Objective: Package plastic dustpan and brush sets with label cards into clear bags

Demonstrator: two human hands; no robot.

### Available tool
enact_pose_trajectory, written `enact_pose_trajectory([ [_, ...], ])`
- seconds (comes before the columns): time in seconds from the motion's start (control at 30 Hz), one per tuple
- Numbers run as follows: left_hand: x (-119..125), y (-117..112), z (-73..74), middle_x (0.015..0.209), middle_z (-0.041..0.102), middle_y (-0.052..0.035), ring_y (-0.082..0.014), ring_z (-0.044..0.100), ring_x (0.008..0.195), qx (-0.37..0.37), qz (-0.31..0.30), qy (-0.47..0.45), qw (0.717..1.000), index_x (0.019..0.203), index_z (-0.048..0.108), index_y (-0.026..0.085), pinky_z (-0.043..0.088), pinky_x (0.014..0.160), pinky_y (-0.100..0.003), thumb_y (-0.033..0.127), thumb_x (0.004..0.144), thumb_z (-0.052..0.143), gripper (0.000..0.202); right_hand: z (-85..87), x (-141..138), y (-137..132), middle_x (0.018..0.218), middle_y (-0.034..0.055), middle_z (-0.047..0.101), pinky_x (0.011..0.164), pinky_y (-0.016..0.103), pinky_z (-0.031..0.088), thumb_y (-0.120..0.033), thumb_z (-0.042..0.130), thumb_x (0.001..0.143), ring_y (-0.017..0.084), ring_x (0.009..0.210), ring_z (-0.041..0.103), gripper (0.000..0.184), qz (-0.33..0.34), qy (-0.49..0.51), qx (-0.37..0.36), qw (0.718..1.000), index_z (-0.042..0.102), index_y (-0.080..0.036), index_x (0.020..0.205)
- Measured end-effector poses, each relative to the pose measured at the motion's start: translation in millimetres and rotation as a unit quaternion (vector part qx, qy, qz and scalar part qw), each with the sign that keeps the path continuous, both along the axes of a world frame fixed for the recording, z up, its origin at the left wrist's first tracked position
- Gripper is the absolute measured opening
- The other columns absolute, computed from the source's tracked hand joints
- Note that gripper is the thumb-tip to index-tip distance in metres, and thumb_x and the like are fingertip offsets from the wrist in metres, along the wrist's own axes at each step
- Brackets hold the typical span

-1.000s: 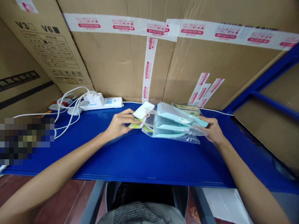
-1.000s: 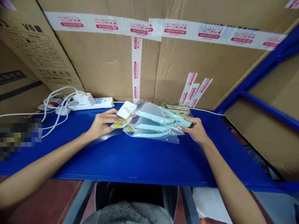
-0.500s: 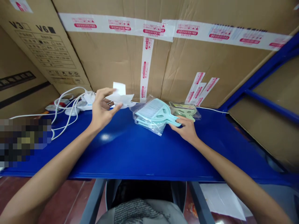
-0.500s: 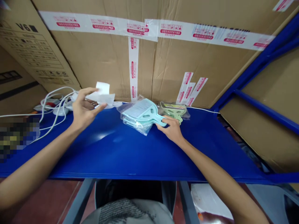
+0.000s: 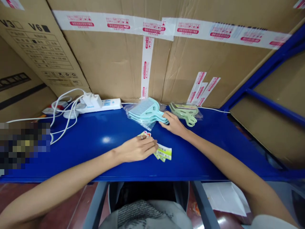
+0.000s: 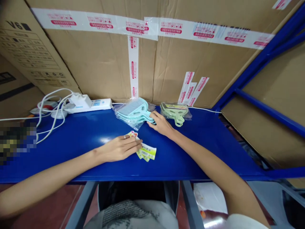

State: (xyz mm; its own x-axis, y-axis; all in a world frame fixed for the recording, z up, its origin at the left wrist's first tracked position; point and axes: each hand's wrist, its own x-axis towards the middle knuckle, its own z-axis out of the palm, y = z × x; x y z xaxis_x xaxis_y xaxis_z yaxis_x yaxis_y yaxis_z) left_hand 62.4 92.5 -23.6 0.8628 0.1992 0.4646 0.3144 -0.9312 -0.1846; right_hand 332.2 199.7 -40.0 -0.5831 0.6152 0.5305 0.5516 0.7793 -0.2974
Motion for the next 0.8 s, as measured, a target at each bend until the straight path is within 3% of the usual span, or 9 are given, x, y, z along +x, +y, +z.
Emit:
enact_pose_trajectory([
  [0.07,4,0,-0.7,0.131,0.075,-0.0162,-0.0277,0.073,0.115,-0.076,-0.011,0.037,0.996,0.13,0.064,0.016,0.062,0.092,-0.039,0.017,0.105,0.057,0.026,5.9,4,-3,0.119,0.0139,0.066,0.092,0.042,0.058,-0.034,0.061,0.101,0.026,0.101,0.068,0.025,-0.007,-0.016,-0.013,1.0,0.06,-0.018,0.12],
  [0.2,-12,14,5.9,0.151,0.062,-0.0201,-0.0349,0.06,0.139,-0.263,-0.025,-0.002,0.964,0.153,0.05,0.019,0.052,0.114,-0.051,0.053,0.091,0.08,0.077,25.7,15,-22,0.138,0.015,0.063,0.101,0.045,0.056,-0.032,0.065,0.098,0.03,0.123,0.065,0.042,-0.013,-0.025,0.004,1.0,0.054,-0.022,0.137],
  [0.27,-19,20,7.3,0.156,0.058,-0.0197,-0.0356,0.055,0.145,-0.294,-0.015,-0.003,0.956,0.158,0.045,0.022,0.046,0.119,-0.055,0.049,0.091,0.082,0.081,37.3,17,-43,0.139,0.0153,0.063,0.099,0.046,0.056,-0.03,0.066,0.097,0.03,0.122,0.065,0.041,-0.053,0.009,0.039,0.998,0.055,-0.023,0.137],
  [0.33,-22,23,7.0,0.155,0.058,-0.0193,-0.0364,0.056,0.143,-0.299,0.004,0.014,0.954,0.161,0.043,0.023,0.046,0.117,-0.057,0.042,0.093,0.08,0.08,45.5,14,-72,0.126,0.0137,0.069,0.093,0.043,0.057,-0.03,0.064,0.098,0.028,0.109,0.068,0.028,-0.086,0.035,0.056,0.994,0.062,-0.023,0.125],
  [0.4,-22,24,6.9,0.146,0.064,-0.0181,-0.0361,0.061,0.132,-0.298,0.024,0.024,0.954,0.161,0.045,0.023,0.048,0.111,-0.056,0.04,0.092,0.08,0.08,47.5,7,-103,0.109,0.0102,0.074,0.089,0.043,0.056,-0.036,0.068,0.097,0.028,0.1,0.068,0.021,-0.082,-0.006,0.024,0.996,0.067,-0.024,0.115],
  [0.5,-21,22,8.7,0.127,0.07,-0.0139,-0.0335,0.064,0.118,-0.301,0.057,0.018,0.952,0.155,0.054,0.023,0.05,0.106,-0.052,0.036,0.088,0.083,0.074,38.8,-7,-135,0.115,0.0116,0.076,0.09,0.049,0.056,-0.05,0.079,0.086,0.034,0.106,0.066,0.055,-0.067,-0.11,-0.065,0.99,0.066,-0.023,0.133],
  [0.6,-25,21,10.4,0.121,0.067,-0.0106,-0.0288,0.067,0.11,-0.349,0.073,0.021,0.934,0.148,0.059,0.023,0.055,0.099,-0.044,0.027,0.085,0.084,0.068,26.7,-16,-141,0.127,0.0167,0.071,0.097,0.055,0.054,-0.05,0.084,0.08,0.04,0.117,0.062,0.085,-0.079,-0.165,-0.118,0.976,0.055,-0.019,0.153],
  [0.67,-27,21,10.1,0.122,0.065,-0.0089,-0.0259,0.069,0.107,-0.385,0.079,0.018,0.919,0.146,0.06,0.023,0.057,0.096,-0.039,0.022,0.083,0.083,0.067,23.1,-17,-135,0.122,0.0154,0.071,0.096,0.052,0.054,-0.042,0.084,0.081,0.038,0.118,0.063,0.076,-0.077,-0.179,-0.148,0.97,0.059,-0.019,0.149],
  [0.8,-28,22,8.1,0.122,0.067,-0.0083,-0.0245,0.071,0.107,-0.39,0.089,-0.026,0.916,0.134,0.066,0.023,0.058,0.095,-0.038,0.019,0.087,0.076,0.048,26.3,-17,-117,0.115,0.0082,0.069,0.083,0.036,0.053,-0.019,0.071,0.09,0.025,0.1,0.068,0.03,-0.033,-0.15,-0.193,0.969,0.072,-0.022,0.12],
])
